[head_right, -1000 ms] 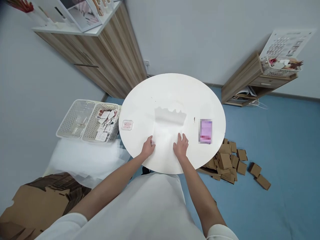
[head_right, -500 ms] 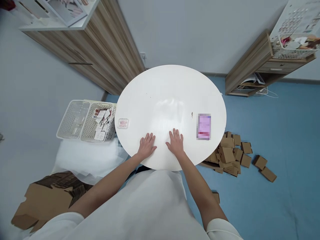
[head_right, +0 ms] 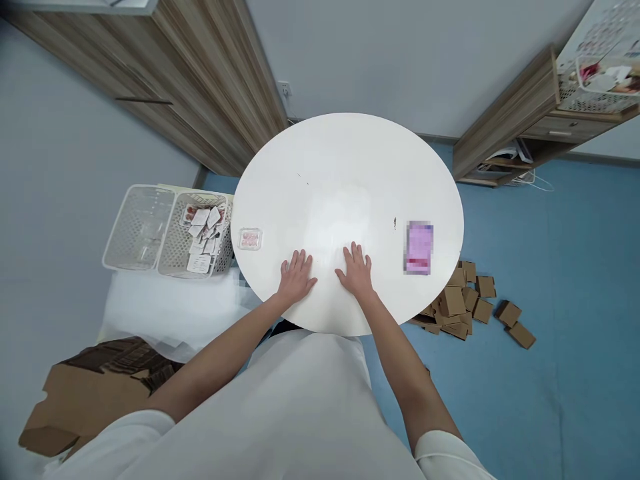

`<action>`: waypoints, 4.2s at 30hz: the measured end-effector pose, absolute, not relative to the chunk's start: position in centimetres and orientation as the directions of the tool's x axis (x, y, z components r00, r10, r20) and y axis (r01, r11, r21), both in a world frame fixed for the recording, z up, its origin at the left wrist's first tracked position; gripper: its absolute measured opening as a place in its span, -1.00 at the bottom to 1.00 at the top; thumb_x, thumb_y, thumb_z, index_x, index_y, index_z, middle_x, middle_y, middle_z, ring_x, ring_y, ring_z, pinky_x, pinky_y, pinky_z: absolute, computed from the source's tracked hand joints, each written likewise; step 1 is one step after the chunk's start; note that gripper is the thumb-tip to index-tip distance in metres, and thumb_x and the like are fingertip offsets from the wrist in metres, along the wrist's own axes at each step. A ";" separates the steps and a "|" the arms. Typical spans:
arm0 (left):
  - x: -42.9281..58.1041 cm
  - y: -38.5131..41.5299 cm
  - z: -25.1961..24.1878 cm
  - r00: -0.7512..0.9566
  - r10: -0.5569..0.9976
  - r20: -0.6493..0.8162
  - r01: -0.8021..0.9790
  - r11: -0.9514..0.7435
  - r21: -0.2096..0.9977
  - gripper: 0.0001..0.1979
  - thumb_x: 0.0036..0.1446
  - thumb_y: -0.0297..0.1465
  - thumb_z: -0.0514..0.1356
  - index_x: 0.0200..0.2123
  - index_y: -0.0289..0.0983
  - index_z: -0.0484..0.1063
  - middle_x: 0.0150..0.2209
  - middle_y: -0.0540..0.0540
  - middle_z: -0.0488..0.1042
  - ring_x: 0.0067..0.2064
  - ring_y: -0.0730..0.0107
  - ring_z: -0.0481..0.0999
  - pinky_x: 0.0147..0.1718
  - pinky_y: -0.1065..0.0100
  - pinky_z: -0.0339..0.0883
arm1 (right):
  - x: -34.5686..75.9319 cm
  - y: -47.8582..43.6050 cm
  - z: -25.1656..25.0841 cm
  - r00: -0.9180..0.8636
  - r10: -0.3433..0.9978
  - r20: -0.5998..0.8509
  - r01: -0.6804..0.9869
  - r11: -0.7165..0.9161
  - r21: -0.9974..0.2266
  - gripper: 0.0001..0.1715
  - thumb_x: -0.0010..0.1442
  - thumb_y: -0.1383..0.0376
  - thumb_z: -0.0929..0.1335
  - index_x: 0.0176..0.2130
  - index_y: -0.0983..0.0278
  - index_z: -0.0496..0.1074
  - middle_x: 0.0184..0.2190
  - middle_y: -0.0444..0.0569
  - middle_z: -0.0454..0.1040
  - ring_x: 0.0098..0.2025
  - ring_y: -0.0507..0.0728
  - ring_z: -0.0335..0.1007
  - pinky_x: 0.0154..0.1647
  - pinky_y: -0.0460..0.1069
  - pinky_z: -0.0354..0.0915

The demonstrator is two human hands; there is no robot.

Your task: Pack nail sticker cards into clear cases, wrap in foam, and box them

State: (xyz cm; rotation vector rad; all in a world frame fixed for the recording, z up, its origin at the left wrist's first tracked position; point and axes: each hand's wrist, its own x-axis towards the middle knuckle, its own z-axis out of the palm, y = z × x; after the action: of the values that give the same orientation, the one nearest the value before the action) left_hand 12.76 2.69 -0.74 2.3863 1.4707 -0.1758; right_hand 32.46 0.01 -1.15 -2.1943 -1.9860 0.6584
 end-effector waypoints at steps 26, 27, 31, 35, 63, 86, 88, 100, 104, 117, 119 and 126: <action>-3.0 10.2 -1.2 0.071 0.913 -0.402 0.454 0.330 0.828 -0.43 0.04 -0.37 0.03 0.15 -0.29 0.03 0.16 -0.20 0.05 0.13 0.25 0.17 0.03 0.31 0.16 | 11.0 7.7 1.7 -0.101 0.855 -0.508 0.197 -0.484 -0.853 -0.19 -0.01 0.06 0.32 0.17 0.15 0.00 0.25 -0.05 -0.20 0.22 0.20 -0.09 0.10 0.11 0.11; -3.0 10.1 -1.1 0.068 0.910 -0.408 0.428 0.343 0.836 -0.44 0.04 -0.38 0.03 0.14 -0.28 0.06 0.15 -0.19 0.06 0.12 0.25 0.18 0.03 0.30 0.16 | 10.9 7.5 1.6 -0.100 0.857 -0.506 0.171 -0.486 -0.857 -0.18 -0.02 0.07 0.33 0.17 0.15 0.00 0.25 -0.04 -0.19 0.22 0.21 -0.09 0.10 0.12 0.10; -2.4 9.3 -0.7 0.076 0.916 -0.394 0.343 0.347 0.873 -0.50 0.00 -0.44 0.04 0.07 -0.27 0.19 0.11 -0.17 0.15 0.10 0.26 0.21 0.03 0.30 0.17 | 11.6 6.1 1.4 -0.067 0.868 -0.492 0.096 -0.485 -0.869 -0.16 -0.04 0.10 0.35 0.16 0.18 0.01 0.24 0.00 -0.12 0.20 0.18 -0.05 0.13 0.12 0.05; -0.3 8.4 -0.2 0.121 0.925 -0.360 0.296 0.313 0.903 -0.54 0.00 -0.45 0.05 0.03 -0.24 0.24 0.07 -0.13 0.21 0.07 0.29 0.26 0.02 0.30 0.19 | 13.7 3.8 1.5 0.024 0.889 -0.457 0.120 -0.456 -0.882 -0.20 -0.06 0.14 0.37 0.13 0.15 0.07 0.23 -0.01 -0.08 0.18 0.16 0.02 0.15 0.10 0.04; 13.6 0.7 0.0 0.434 0.876 -0.212 0.768 -0.236 0.596 -0.51 -0.07 -0.41 0.12 0.01 -0.27 0.22 0.01 -0.18 0.24 0.05 0.19 0.22 0.00 0.18 0.15 | 30.8 -6.5 -1.1 0.004 0.970 -0.243 0.737 -0.167 -0.655 -0.49 0.01 0.30 0.29 0.00 0.21 0.22 0.02 0.03 0.18 0.03 0.18 0.15 -0.03 0.08 0.18; 8.4 -0.7 -0.1 0.732 0.670 -0.123 0.659 -0.651 0.376 -0.83 0.04 -0.48 -0.02 -0.35 -0.21 0.34 -0.30 -0.05 0.43 -0.20 0.31 0.36 0.03 0.11 -0.05 | 29.7 -10.2 0.9 -0.084 0.970 -0.228 0.852 -0.049 -0.522 -0.52 0.01 0.13 0.32 -0.06 0.22 0.25 -0.02 0.05 0.24 0.01 0.21 0.13 -0.05 0.09 0.10; 7.6 -0.8 -0.2 0.743 0.657 -0.125 0.648 -0.661 0.378 -0.84 0.07 -0.47 -0.03 -0.36 -0.21 0.33 -0.32 -0.04 0.43 -0.22 0.33 0.37 0.02 0.13 -0.04 | 29.6 -11.3 0.4 -0.064 0.973 -0.222 0.859 -0.060 -0.509 -0.33 -0.08 0.12 0.37 0.02 0.24 0.18 0.07 0.09 0.15 0.10 0.25 0.03 0.03 0.13 0.04; 6.2 1.1 0.0 0.655 0.721 -0.226 0.653 -0.391 0.648 -0.78 0.12 -0.30 -0.06 -0.31 -0.20 0.33 -0.32 -0.03 0.47 -0.29 0.33 0.43 -0.35 0.37 0.22 | 28.6 -11.0 0.4 0.183 0.943 -0.279 0.753 -0.317 -0.576 -0.66 0.20 0.24 0.08 -0.33 0.24 0.35 -0.30 -0.02 0.42 -0.22 0.11 0.31 -0.25 -0.02 0.19; 6.6 2.2 0.1 0.609 0.750 -0.259 0.685 -0.332 0.648 -0.79 0.10 -0.29 -0.04 -0.37 -0.21 0.35 -0.37 -0.01 0.47 -0.32 0.36 0.43 -0.38 0.40 0.23 | 28.9 -9.8 0.6 0.295 0.904 -0.311 0.728 -0.423 -0.540 -0.69 0.18 0.23 0.11 -0.42 0.25 0.34 -0.40 -0.06 0.41 -0.32 0.08 0.31 -0.33 -0.07 0.16; 8.5 2.5 -0.9 0.483 0.819 -0.308 0.840 -0.335 0.427 -0.84 0.08 -0.36 -0.02 -0.40 -0.24 0.34 -0.35 -0.11 0.42 -0.25 0.24 0.39 -0.28 0.25 0.17 | 28.0 -7.7 -1.4 0.456 0.837 -0.302 0.752 -0.544 -0.372 -0.77 0.13 0.26 0.15 -0.34 0.26 0.34 -0.31 0.02 0.33 -0.30 0.10 0.25 -0.43 -0.07 0.10; 8.7 2.3 -0.8 0.520 0.828 -0.211 0.830 -0.432 0.352 -0.84 0.07 -0.38 0.00 -0.30 -0.24 0.34 -0.24 -0.16 0.40 -0.16 0.19 0.35 -0.23 0.21 0.15 | 27.6 -7.9 -1.7 0.451 0.868 -0.209 0.802 -0.496 -0.332 -0.78 0.12 0.29 0.17 -0.26 0.26 0.33 -0.24 0.06 0.33 -0.20 0.14 0.23 -0.30 -0.02 0.13; 9.5 2.4 -0.4 0.841 0.541 -0.011 0.530 -0.820 0.215 -0.59 0.04 -0.61 -0.05 -0.08 -0.12 0.27 0.06 -0.10 0.23 0.08 0.23 0.17 -0.04 0.16 0.00 | 26.9 -7.9 -2.3 0.079 0.997 0.018 0.976 -0.074 -0.206 -0.67 0.10 0.49 0.16 -0.17 0.20 0.30 0.07 0.07 0.19 0.12 0.20 0.00 0.05 0.15 -0.12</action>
State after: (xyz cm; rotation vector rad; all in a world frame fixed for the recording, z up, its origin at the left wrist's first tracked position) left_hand 9.52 2.44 -0.36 2.8104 0.8278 0.0737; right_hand 26.91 -7.90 -2.30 -2.1804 -2.0180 0.1905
